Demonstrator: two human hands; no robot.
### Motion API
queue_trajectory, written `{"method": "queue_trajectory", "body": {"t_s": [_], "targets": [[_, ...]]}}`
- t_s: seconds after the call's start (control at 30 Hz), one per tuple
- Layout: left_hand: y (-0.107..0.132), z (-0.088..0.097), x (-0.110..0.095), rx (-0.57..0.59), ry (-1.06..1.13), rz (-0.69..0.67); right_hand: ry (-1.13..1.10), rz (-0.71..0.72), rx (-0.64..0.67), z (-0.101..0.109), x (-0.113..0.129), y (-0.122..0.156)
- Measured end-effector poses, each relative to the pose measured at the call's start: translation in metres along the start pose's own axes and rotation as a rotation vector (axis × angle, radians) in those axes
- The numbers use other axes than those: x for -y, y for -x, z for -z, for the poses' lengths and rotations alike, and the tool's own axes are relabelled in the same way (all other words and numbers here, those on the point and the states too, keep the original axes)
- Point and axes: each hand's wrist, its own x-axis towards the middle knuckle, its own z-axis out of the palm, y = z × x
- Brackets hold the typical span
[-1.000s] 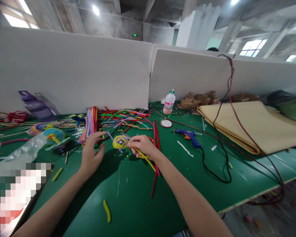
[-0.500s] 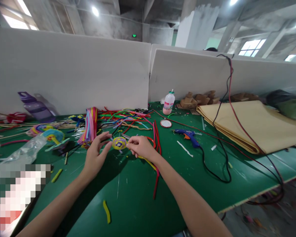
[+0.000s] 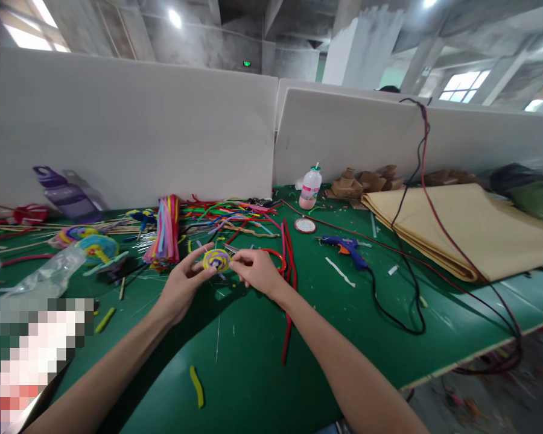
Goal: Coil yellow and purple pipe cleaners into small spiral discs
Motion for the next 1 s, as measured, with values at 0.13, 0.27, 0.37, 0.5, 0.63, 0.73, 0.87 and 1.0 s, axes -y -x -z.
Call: {"method": "queue_trajectory", "body": {"t_s": [0.13, 0.27, 0.37, 0.5, 0.63, 0.73, 0.87, 1.0], "targets": [[-0.001, 0.002, 0.001, 0.006, 0.058, 0.005, 0.059, 0.06, -0.066, -0.003, 0.0, 0.001], [-0.005, 0.009, -0.003, 0.103, 0.055, -0.026, 0.229, 0.121, -0.062, 0.004, 0.001, 0.0], [-0.007, 0.014, -0.006, 0.103, -0.084, -0.121, 0.536, 0.243, -0.071, 0.011, 0.005, 0.002], [-0.005, 0.014, -0.007, 0.077, -0.404, -0.343, 0.965, 0.398, 0.033, 0.014, 0.019, 0.009], [-0.002, 0.01, -0.009, 0.001, -0.683, -0.56, 1.164, 0.434, 0.088, 0.012, 0.029, 0.013], [-0.002, 0.01, -0.011, 0.016, -0.806, -0.615, 1.194, 0.452, 0.133, 0.009, 0.029, 0.013], [-0.004, 0.012, -0.011, 0.023, -0.816, -0.596, 1.19, 0.484, 0.164, 0.006, 0.027, 0.012], [-0.007, 0.015, -0.007, 0.167, -0.797, -0.541, 1.161, 0.512, 0.146, 0.005, 0.026, 0.012]]}}
